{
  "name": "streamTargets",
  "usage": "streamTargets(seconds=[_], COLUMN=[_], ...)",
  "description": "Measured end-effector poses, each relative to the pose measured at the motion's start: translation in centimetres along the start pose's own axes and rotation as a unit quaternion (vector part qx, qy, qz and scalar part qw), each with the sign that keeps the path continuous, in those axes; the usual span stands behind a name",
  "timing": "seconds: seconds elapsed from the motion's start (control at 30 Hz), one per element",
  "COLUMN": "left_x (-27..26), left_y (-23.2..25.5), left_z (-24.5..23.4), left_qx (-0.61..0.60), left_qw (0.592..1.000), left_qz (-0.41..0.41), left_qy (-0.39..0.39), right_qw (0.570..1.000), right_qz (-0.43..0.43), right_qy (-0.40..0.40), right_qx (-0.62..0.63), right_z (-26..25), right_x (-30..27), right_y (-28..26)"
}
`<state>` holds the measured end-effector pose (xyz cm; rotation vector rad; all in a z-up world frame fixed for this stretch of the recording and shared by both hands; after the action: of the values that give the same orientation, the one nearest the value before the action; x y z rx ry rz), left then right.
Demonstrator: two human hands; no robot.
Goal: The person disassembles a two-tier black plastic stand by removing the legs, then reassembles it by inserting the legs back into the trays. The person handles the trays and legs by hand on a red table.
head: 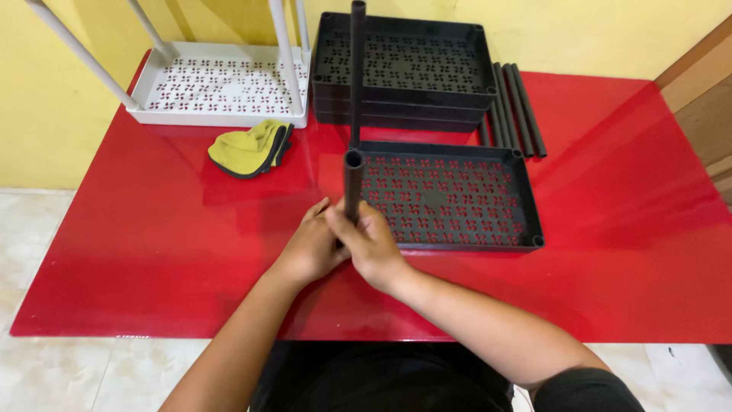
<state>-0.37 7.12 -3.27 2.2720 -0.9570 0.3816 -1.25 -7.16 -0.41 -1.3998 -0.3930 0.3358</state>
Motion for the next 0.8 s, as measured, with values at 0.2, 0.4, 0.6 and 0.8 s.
streamTargets(seconds=[0.2, 0.4, 0.6, 0.8], left_x=[-0.2, 0.1, 0.5, 0.2], left_y=[-0.4, 0.6, 1.1, 0.5], left_z=[0.3, -0.8, -0.9, -0.9], left_qx=[-0.020, -0.069, -0.034, -0.068], left_qw=[0.999, 0.996, 0.996, 0.993], left_qz=[-0.030, -0.059, -0.054, -0.076], left_qy=[-0.027, -0.010, -0.070, -0.051], right_qw=[1.000, 0.980, 0.890, 0.940], right_qz=[0.003, 0.069, 0.158, 0.137], right_qy=[0.006, -0.183, -0.427, -0.312], right_qx=[-0.019, -0.036, -0.019, 0.008], right_z=[-0.5, -2.8, -4.8, -4.5], right_x=[1.4, 3.0, 6.6, 5.2], right_y=[-0.1, -1.2, -1.9, -1.4])
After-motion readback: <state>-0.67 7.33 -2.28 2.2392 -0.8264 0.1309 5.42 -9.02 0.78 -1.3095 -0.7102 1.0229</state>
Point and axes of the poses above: each hand's wrist, its own x-axis towards the middle knuckle, its own z-axis out of the palm, y = z × x, the point moved 1 cm from there along x, towards the middle knuckle, and after that the axes turned 11 degrees about z, right-handed, at the moved point
